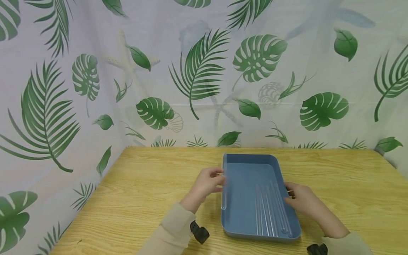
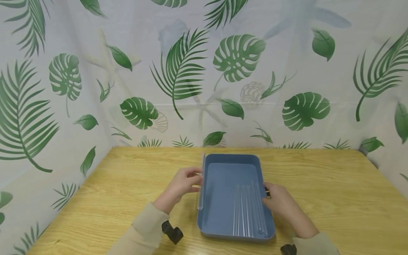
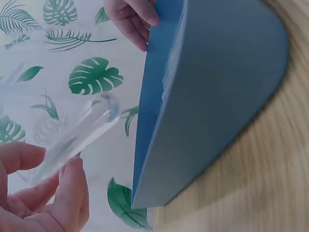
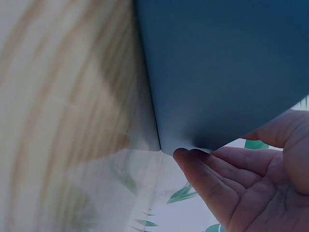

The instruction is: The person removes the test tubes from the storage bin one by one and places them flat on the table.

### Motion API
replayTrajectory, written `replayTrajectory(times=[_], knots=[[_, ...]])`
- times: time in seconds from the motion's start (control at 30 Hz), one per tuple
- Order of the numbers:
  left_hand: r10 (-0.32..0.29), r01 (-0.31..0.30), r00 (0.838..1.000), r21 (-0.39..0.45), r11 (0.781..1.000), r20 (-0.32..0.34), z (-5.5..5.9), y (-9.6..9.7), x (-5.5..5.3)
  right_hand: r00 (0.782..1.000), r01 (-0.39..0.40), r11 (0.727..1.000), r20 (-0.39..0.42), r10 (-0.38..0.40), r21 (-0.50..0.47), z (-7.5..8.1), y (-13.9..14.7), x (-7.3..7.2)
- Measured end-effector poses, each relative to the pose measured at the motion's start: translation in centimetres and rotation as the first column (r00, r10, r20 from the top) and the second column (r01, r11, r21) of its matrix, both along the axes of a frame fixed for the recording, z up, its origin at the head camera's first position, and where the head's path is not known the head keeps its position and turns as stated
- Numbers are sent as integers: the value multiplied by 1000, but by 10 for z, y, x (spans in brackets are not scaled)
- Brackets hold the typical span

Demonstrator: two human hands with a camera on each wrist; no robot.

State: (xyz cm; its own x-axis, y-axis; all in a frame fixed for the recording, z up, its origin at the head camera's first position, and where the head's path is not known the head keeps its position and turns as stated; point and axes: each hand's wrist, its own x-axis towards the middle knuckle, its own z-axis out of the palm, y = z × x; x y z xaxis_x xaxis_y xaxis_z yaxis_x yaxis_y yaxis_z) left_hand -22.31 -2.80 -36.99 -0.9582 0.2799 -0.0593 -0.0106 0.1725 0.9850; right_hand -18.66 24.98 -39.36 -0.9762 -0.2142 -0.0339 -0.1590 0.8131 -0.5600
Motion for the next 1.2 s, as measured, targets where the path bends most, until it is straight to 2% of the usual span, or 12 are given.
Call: replayTrajectory(times=[0.17,0.33,0.43,0.57,0.73,0.97,1.2], knots=[[51,-51,999,55,997,0,0,-8,1,1000,-4,1000,-12,4,-3,1,0,1],[97,-98,995,78,992,22,10,-15,7,999,-8,1000,-36,8,4,1,-1,2],[105,-108,994,79,991,41,11,-19,8,999,-7,1000,-45,8,11,2,-1,2],[111,-115,992,72,991,58,-1,-24,-1,999,-4,1000,-40,4,8,2,-2,2],[128,-129,990,15,992,65,-17,-26,-12,1000,-2,1000,-30,2,1,3,-1,2],[130,-123,987,-73,990,93,-28,-25,-17,1000,-5,1000,-25,6,5,1,-1,1],[112,-100,992,-196,975,49,-36,-22,-22,1000,-7,1000,-17,7,-4,1,-1,2]])
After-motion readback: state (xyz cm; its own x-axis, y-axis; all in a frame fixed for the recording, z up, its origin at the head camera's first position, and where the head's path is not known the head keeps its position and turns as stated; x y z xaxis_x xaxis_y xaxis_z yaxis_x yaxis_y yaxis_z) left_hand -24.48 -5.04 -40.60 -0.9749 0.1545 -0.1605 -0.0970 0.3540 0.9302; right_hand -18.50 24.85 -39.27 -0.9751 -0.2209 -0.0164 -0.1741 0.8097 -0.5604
